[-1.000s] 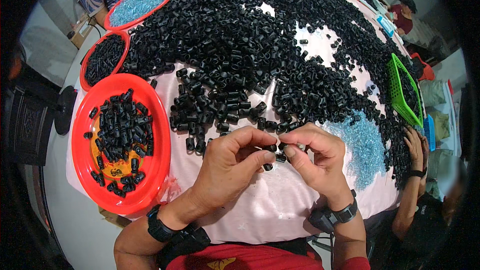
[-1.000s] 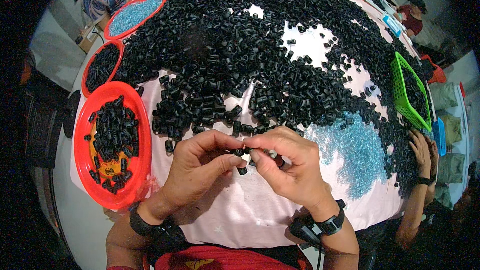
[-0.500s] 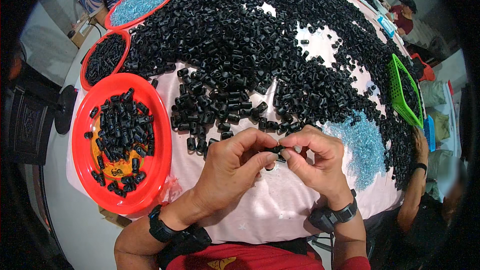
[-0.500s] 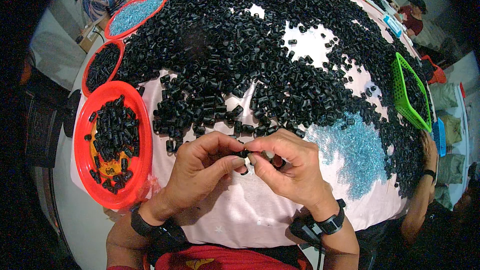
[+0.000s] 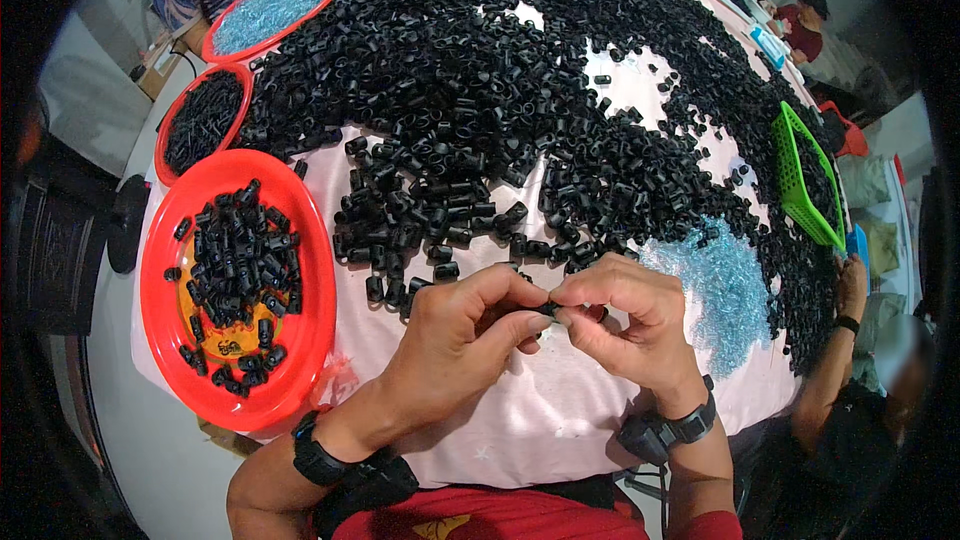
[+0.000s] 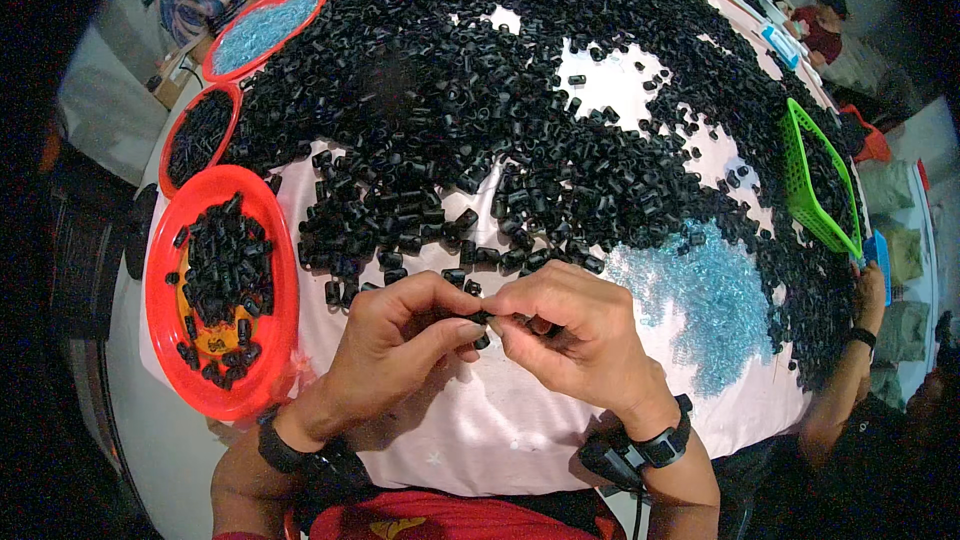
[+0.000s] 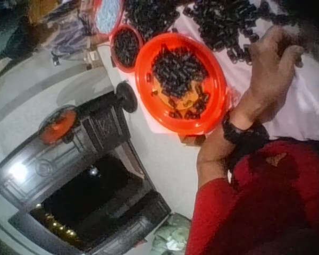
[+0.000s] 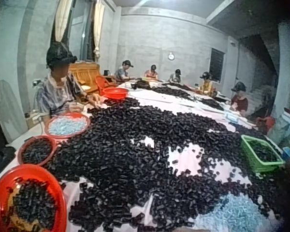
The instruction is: Sorting and inspecting small black plastic components on a table in a manufacturing setting.
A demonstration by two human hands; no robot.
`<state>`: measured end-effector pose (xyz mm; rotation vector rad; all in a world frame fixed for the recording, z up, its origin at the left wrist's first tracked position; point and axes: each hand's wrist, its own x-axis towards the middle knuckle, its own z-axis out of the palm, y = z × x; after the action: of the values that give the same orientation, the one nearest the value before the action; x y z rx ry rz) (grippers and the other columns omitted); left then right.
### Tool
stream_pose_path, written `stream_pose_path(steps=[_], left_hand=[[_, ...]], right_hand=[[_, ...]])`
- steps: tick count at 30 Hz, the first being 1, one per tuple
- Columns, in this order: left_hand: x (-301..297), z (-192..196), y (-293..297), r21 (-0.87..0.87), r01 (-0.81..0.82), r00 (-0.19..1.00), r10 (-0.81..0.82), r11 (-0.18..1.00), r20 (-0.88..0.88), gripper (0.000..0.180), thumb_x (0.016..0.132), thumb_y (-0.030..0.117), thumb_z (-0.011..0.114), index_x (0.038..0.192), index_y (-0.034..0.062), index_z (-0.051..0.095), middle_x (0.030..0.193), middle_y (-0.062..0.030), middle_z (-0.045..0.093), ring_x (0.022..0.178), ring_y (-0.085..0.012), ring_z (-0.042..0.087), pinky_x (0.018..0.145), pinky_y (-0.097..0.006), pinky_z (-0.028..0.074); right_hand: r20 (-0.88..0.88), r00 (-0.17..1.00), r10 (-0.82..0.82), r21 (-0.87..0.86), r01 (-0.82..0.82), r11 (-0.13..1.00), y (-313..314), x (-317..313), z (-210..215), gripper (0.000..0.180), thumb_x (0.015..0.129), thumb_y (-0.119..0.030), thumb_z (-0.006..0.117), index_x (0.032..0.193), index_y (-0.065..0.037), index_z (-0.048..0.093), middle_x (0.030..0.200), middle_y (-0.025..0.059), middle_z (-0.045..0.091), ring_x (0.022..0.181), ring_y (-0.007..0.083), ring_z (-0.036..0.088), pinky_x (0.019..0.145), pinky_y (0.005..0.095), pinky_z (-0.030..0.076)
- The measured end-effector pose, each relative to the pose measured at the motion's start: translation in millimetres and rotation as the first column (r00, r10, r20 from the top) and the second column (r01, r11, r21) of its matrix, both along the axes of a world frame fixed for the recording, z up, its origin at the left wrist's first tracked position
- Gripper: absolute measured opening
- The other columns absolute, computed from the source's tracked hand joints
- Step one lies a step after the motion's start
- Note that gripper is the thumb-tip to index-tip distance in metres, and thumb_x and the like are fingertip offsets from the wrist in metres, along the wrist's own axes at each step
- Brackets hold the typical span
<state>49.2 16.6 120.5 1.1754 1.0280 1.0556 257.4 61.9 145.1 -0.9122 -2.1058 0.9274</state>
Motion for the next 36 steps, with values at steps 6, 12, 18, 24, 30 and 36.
stream_pose_path(steps=[6,12,18,24,30,36], left_hand=[[-2,6,0,-0.257,0.072,0.993,-0.045,0.964,0.11,0.012,0.096,0.001,0.068,0.108,-0.001,0.07,0.089,-0.003,0.072,0.077,-0.0064,0.068,0.067,-0.021,0.056],[-1,12,-2,-0.275,0.039,0.989,0.002,0.961,0.147,0.012,0.096,0.0,0.068,0.108,-0.0006,0.069,0.087,-0.0029,0.071,0.073,-0.0058,0.068,0.063,-0.02,0.054],[3,9,-3,-0.297,0.034,0.989,0.01,0.954,0.147,0.01,0.097,0.001,0.067,0.106,-0.0006,0.068,0.088,-0.004,0.072,0.072,-0.0065,0.069,0.059,-0.019,0.053],[7,7,-5,0.009,-0.097,0.994,0.098,0.995,-0.051,0.01,0.099,0.006,0.065,0.104,-0.0026,0.067,0.081,-0.0062,0.072,0.071,-0.0069,0.069,0.056,-0.022,0.053],[9,6,0,-0.278,-0.058,0.966,0.124,0.959,0.227,0.015,0.1,0.007,0.065,0.112,-0.0023,0.064,0.095,-0.0065,0.073,0.078,-0.0088,0.069,0.064,-0.021,0.056],[2,2,5,-0.284,0.004,0.95,0.085,0.959,0.3,0.019,0.101,0.008,0.065,0.115,-0.0032,0.062,0.1,-0.0101,0.073,0.085,-0.0128,0.072,0.072,-0.024,0.06]], right_hand=[[-0.049,0.998,0.042,0.075,-0.038,0.996,1,0,-6,0.018,0.079,0.001,0.076,0.097,-0.002,0.073,0.089,0.0086,0.073,0.075,0.0226,0.068,0.065,0.032,0.053],[-0.051,0.997,0.058,0.226,-0.045,0.973,1,-5,-6,0.021,0.078,0.005,0.074,0.097,-0.001,0.071,0.088,0.0091,0.071,0.073,0.0234,0.066,0.065,0.0324,0.052],[-0.066,0.996,0.064,0.111,-0.057,0.992,2,-3,-7,0.022,0.078,0.006,0.072,0.098,-0.001,0.071,0.087,0.0085,0.071,0.073,0.0227,0.066,0.064,0.0326,0.052],[-0.045,0.999,-0.004,0.088,0.008,0.996,0,-10,-5,0.018,0.081,0.004,0.071,0.098,-0.001,0.072,0.083,0.0098,0.07,0.072,0.0214,0.066,0.064,0.0326,0.052],[-0.054,0.998,-0.03,0.059,0.033,0.998,-1,-8,-5,0.023,0.08,0.002,0.074,0.103,0.0,0.073,0.087,0.0126,0.072,0.075,0.0238,0.068,0.068,0.0328,0.054],[0.04,0.999,-0.026,0.234,0.016,0.972,-2,-17,1,0.036,0.073,-0.001,0.085,0.106,0.002,0.072,0.097,0.0146,0.072,0.082,0.026,0.068,0.07,0.0341,0.055]])
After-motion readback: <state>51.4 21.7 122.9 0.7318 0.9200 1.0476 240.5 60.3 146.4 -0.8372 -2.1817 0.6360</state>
